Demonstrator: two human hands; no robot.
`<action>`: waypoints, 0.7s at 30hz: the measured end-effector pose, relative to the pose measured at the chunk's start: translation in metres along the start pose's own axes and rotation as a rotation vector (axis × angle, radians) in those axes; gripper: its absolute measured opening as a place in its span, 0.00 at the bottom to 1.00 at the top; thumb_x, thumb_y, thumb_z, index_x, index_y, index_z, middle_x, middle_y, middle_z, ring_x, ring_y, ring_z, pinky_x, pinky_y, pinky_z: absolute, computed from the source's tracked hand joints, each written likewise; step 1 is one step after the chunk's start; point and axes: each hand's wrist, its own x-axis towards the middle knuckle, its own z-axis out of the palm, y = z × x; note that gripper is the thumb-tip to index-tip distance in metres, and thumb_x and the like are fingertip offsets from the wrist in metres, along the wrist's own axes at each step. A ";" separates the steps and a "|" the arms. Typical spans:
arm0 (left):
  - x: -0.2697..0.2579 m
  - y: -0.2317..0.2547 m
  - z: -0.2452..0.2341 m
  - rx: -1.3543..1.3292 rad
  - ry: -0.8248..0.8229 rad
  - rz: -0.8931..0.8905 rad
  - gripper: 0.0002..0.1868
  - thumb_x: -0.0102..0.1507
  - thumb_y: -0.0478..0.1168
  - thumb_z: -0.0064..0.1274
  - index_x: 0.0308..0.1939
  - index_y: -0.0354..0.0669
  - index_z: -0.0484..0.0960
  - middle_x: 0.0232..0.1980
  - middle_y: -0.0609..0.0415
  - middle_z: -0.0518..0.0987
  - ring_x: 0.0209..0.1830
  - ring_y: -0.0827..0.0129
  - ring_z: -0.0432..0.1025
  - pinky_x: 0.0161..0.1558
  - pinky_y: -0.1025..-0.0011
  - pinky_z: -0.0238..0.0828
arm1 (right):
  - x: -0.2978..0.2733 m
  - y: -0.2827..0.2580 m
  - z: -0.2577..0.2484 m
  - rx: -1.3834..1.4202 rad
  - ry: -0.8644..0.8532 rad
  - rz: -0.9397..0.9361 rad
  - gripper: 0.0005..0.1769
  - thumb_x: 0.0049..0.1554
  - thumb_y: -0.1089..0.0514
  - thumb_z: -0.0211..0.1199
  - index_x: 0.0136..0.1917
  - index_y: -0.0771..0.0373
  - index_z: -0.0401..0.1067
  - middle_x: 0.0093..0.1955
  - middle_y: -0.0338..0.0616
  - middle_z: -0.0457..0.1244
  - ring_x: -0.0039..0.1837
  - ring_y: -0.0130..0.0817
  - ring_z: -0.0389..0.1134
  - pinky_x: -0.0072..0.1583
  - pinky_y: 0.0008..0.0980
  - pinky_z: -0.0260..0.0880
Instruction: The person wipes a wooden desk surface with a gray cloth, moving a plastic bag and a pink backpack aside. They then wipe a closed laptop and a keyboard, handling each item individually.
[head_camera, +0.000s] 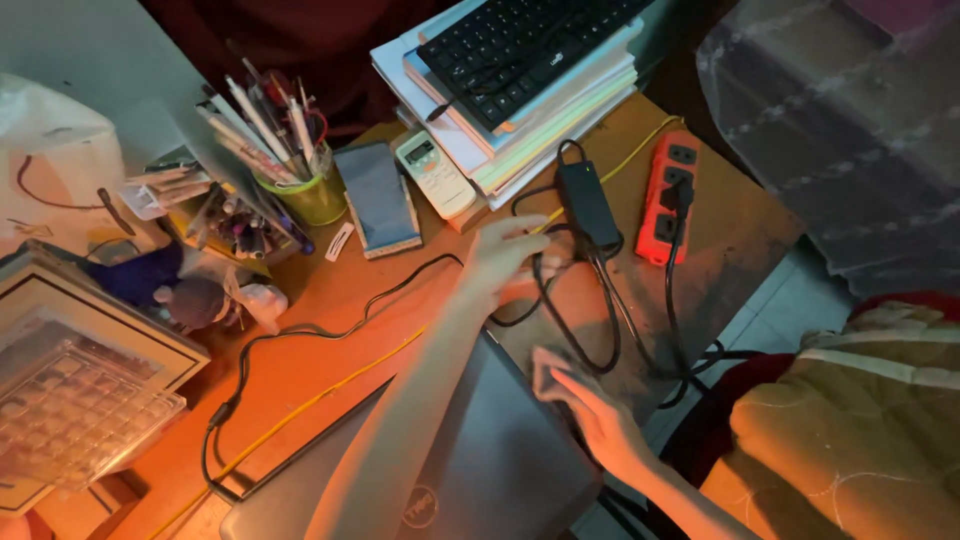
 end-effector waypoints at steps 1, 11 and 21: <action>-0.006 0.010 0.004 -0.069 -0.082 -0.029 0.23 0.59 0.31 0.50 0.59 0.37 0.72 0.35 0.41 0.81 0.29 0.63 0.78 0.37 0.70 0.78 | 0.016 -0.007 0.005 0.090 -0.020 -0.198 0.30 0.57 0.65 0.47 0.71 0.47 0.61 0.47 0.39 0.67 0.37 0.29 0.60 0.45 0.17 0.56; -0.026 0.034 0.021 -0.090 -0.172 -0.038 0.28 0.61 0.31 0.49 0.66 0.43 0.68 0.49 0.43 0.77 0.47 0.56 0.77 0.43 0.70 0.75 | 0.133 -0.044 0.027 -0.096 0.075 -0.377 0.20 0.61 0.65 0.48 0.65 0.59 0.68 0.42 0.47 0.68 0.33 0.36 0.63 0.38 0.30 0.59; -0.018 -0.034 -0.024 -0.233 -0.064 0.029 0.23 0.63 0.29 0.44 0.64 0.34 0.68 0.57 0.29 0.71 0.45 0.48 0.77 0.50 0.57 0.78 | -0.029 -0.033 -0.002 0.632 0.204 -0.333 0.25 0.60 0.71 0.41 0.68 0.65 0.64 0.72 0.54 0.56 0.70 0.44 0.59 0.70 0.46 0.56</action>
